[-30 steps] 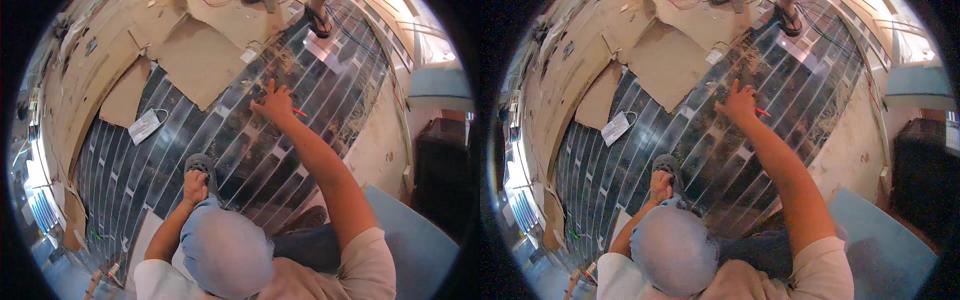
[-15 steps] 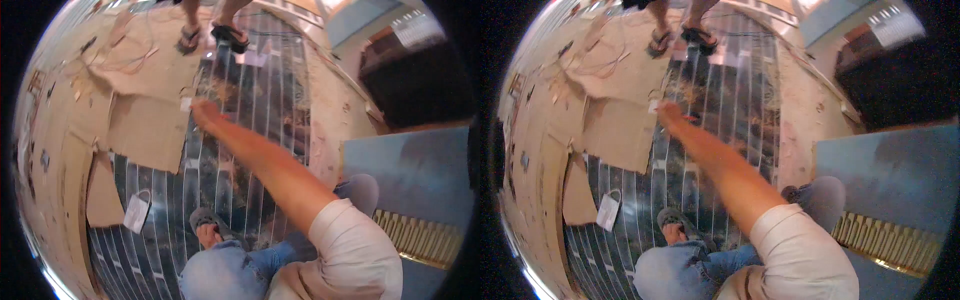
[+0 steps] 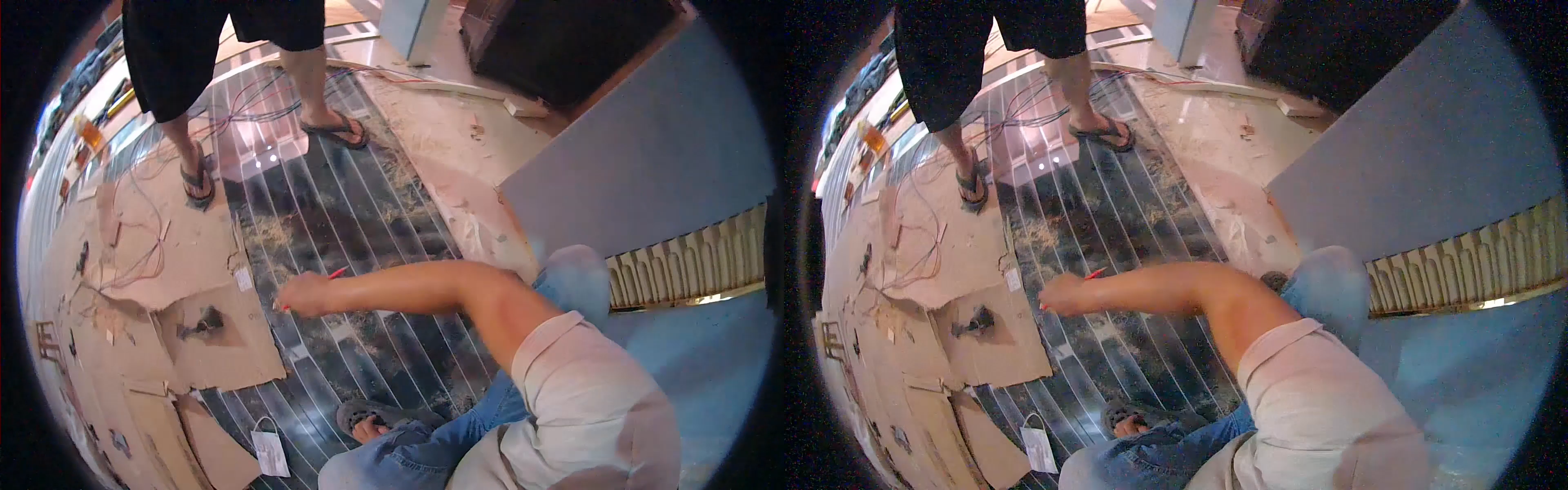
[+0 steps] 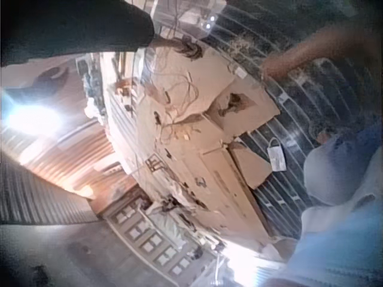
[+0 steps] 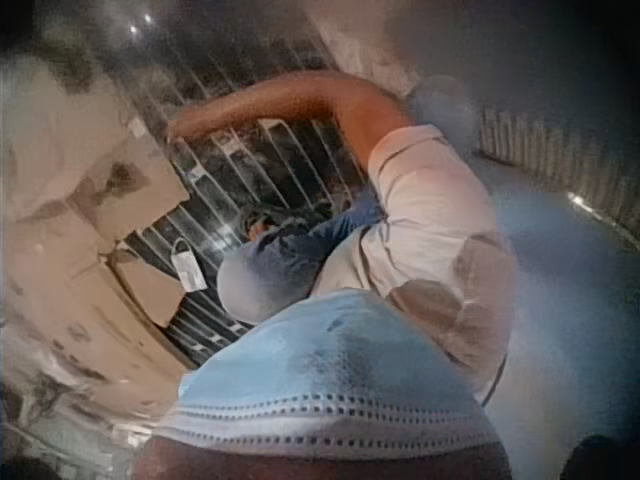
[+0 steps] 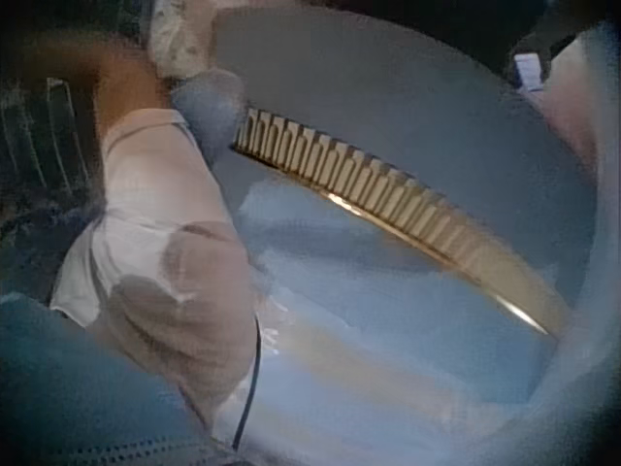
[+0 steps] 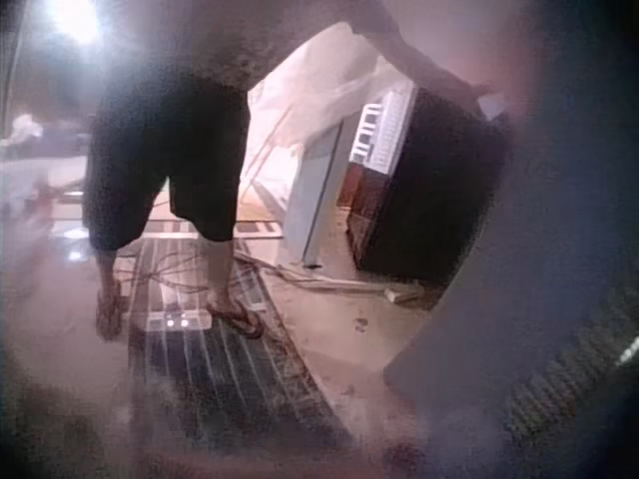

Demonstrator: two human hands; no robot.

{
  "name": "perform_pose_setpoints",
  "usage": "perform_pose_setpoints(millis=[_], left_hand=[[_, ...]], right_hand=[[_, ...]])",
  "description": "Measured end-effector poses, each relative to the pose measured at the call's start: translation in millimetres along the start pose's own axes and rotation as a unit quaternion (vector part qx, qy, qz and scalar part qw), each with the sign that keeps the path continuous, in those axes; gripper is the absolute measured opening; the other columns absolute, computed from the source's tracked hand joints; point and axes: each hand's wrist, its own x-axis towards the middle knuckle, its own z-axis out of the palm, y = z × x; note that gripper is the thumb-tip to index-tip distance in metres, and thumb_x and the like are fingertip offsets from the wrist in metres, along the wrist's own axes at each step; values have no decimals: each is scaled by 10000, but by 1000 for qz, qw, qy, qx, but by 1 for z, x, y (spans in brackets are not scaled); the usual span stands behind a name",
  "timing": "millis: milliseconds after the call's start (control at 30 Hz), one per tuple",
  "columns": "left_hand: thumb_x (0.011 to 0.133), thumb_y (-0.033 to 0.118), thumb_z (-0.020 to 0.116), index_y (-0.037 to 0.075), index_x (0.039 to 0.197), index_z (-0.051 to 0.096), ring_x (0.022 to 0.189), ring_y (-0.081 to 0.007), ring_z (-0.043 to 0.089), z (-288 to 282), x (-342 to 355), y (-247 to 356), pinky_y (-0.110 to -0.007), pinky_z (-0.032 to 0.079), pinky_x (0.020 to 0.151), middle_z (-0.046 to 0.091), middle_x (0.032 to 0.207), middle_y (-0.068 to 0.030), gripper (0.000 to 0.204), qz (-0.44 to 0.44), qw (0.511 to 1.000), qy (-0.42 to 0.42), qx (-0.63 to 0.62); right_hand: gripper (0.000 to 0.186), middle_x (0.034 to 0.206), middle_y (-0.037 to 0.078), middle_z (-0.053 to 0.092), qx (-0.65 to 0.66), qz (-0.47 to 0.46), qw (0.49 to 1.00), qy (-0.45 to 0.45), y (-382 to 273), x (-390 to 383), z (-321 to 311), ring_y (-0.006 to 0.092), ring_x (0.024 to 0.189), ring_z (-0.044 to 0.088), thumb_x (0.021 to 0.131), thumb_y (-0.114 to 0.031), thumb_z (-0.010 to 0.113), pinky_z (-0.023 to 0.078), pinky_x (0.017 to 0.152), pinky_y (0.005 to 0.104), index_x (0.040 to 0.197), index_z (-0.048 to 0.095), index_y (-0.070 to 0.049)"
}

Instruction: The person prepares the floor by laying down and smoothing protective plastic sheeting over underfloor heating elements, using their hands and a marker pen to align and mark the material before removing excess portions.

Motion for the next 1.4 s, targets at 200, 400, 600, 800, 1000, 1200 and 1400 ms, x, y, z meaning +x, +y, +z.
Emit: perform_pose_setpoints(millis=[200,400,600,800,1000,1200,1400], left_hand=[[752,499,456,113,630,621,455,-294,482,0,-42,-36,-437,379,433,524,528,-115,437,-33,977,-205,-58],[749,478,471,110,660,622,511,-300,495,51,84,50,-439,383,492,540,573,-111,408,-8,975,-216,-55],[746,456,487,107,689,624,568,-305,508,55,103,50,-442,387,551,556,618,-107,380,-11,979,-201,-44],[743,435,502,104,719,626,625,-311,521,78,93,90,-444,391,610,572,663,-103,355,20,971,-203,-122],[740,414,517,101,749,627,681,-316,533,17,88,59,-446,395,669,588,708,-99,332,-4,977,-206,-49],[737,392,532,98,778,629,738,-322,546,-1,83,67,-448,399,728,604,753,-95,313,-9,974,-223,-45],[734,371,548,95,808,631,795,-327,559,-16,83,71,-451,403,787,620,797,-91,298,-18,964,-263,-30]], right_hand=[[144,784,143,651,-98,152,972,-148,134,-152,-33,329,763,648,760,-185,581,507,604,462,835,671,-100],[167,752,187,631,-48,188,962,-190,184,-294,-84,379,717,608,764,-157,552,487,623,468,755,617,-3],[315,888,199,644,-66,381,907,-166,166,-319,-163,366,836,617,713,-95,502,480,715,476,988,630,-9],[121,808,108,669,-406,398,790,-228,309,-462,-199,267,695,633,639,-123,647,498,603,360,735,700,-71],[160,835,104,675,33,379,897,-225,243,-321,-158,263,675,643,687,-142,618,491,610,387,806,690,-62],[371,1005,169,637,-116,310,891,-310,145,-280,-163,355,905,605,760,-125,493,475,748,441,1115,591,-81],[323,924,186,645,-60,278,921,-266,207,-280,-147,352,860,614,745,-112,511,479,718,443,1052,609,-79]])
